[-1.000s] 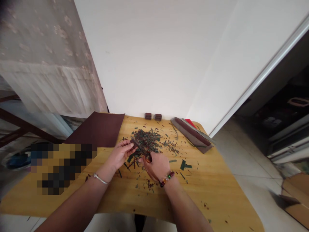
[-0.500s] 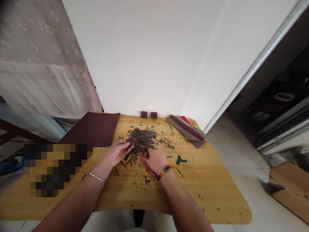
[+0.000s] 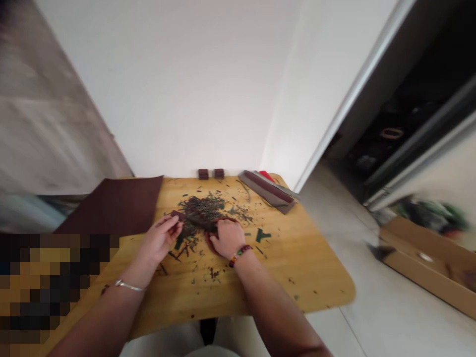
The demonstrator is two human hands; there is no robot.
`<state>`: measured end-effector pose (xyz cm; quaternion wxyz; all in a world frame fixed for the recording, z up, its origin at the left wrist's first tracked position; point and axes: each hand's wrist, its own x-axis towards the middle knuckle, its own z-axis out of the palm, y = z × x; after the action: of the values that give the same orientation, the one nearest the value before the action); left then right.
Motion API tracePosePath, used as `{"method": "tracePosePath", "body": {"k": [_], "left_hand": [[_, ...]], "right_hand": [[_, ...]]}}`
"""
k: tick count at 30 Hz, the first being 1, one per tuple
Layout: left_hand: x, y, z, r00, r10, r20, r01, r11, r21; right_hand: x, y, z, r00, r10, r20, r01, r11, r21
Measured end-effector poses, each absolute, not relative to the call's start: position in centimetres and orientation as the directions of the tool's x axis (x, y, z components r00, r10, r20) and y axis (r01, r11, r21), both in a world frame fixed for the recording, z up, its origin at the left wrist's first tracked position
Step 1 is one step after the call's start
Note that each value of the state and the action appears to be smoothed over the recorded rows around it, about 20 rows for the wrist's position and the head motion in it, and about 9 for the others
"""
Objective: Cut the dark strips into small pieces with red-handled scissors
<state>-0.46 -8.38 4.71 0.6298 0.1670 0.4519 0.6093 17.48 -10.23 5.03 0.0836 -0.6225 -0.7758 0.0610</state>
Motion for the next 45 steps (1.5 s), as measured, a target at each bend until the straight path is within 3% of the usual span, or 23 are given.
{"method": "tracePosePath", "body": {"k": [4,6,8,10,12,15,18,27,31,34,37,41,45], "left_hand": [[-0.3,-8.6,4.9,-0.121,0.927,-0.354,-0.579,0.224,0.784],[0.0,-8.8,4.8,-0.091,0.940,-0.330,-0.556,0.227,0.800],[0.4,-9.1,4.7,-0.042,0.954,-0.296,-0.535,0.229,0.813],[0.7,-9.4,4.5,0.023,0.964,-0.266,-0.517,0.239,0.822],[1.0,-9.7,4.2,0.080,0.966,-0.246,-0.501,0.252,0.828],[1.2,-9.9,3.9,0.132,0.961,-0.243,-0.464,0.276,0.842],[1.2,-9.9,3.9,0.204,0.951,-0.233,-0.393,0.297,0.870],[0.8,-9.7,4.6,0.093,0.968,-0.233,-0.228,0.249,0.941],[0.9,-9.4,4.4,0.054,0.951,-0.303,-0.350,0.303,0.886],[0.9,-9.1,4.2,0.018,0.929,-0.370,-0.456,0.336,0.824],[1.0,-9.1,4.0,0.022,0.919,-0.393,-0.504,0.350,0.790],[1.4,-9.4,3.9,0.053,0.916,-0.398,-0.553,0.359,0.752],[1.9,-9.7,4.4,0.076,0.910,-0.407,-0.594,0.369,0.715]], "right_hand": [[17.1,-10.4,5.1,-0.214,0.963,0.166,0.944,0.248,-0.220],[16.5,-10.6,4.9,-0.184,0.947,0.262,0.878,0.278,-0.390],[15.7,-10.8,4.5,-0.137,0.946,0.293,0.687,0.304,-0.660],[14.8,-11.0,4.1,-0.086,0.965,0.247,0.447,0.259,-0.856],[14.2,-11.1,3.6,-0.039,0.982,0.186,0.252,0.190,-0.949],[14.0,-10.8,3.1,-0.008,0.998,0.061,0.034,0.061,-0.998],[14.4,-10.4,2.9,-0.003,0.998,-0.068,-0.048,-0.068,-0.996],[15.6,-10.0,3.6,-0.075,0.984,-0.162,0.034,-0.160,-0.987],[16.1,-9.7,3.6,0.016,1.000,0.009,0.158,0.006,-0.987],[16.5,-9.9,3.8,0.045,0.934,0.355,0.476,0.293,-0.829],[16.0,-10.6,3.9,-0.173,0.774,0.609,0.705,0.529,-0.472],[14.8,-10.9,3.8,-0.414,0.657,0.630,0.832,0.554,-0.032],[14.9,-10.3,4.2,-0.507,0.610,0.609,0.819,0.562,0.119]]}}
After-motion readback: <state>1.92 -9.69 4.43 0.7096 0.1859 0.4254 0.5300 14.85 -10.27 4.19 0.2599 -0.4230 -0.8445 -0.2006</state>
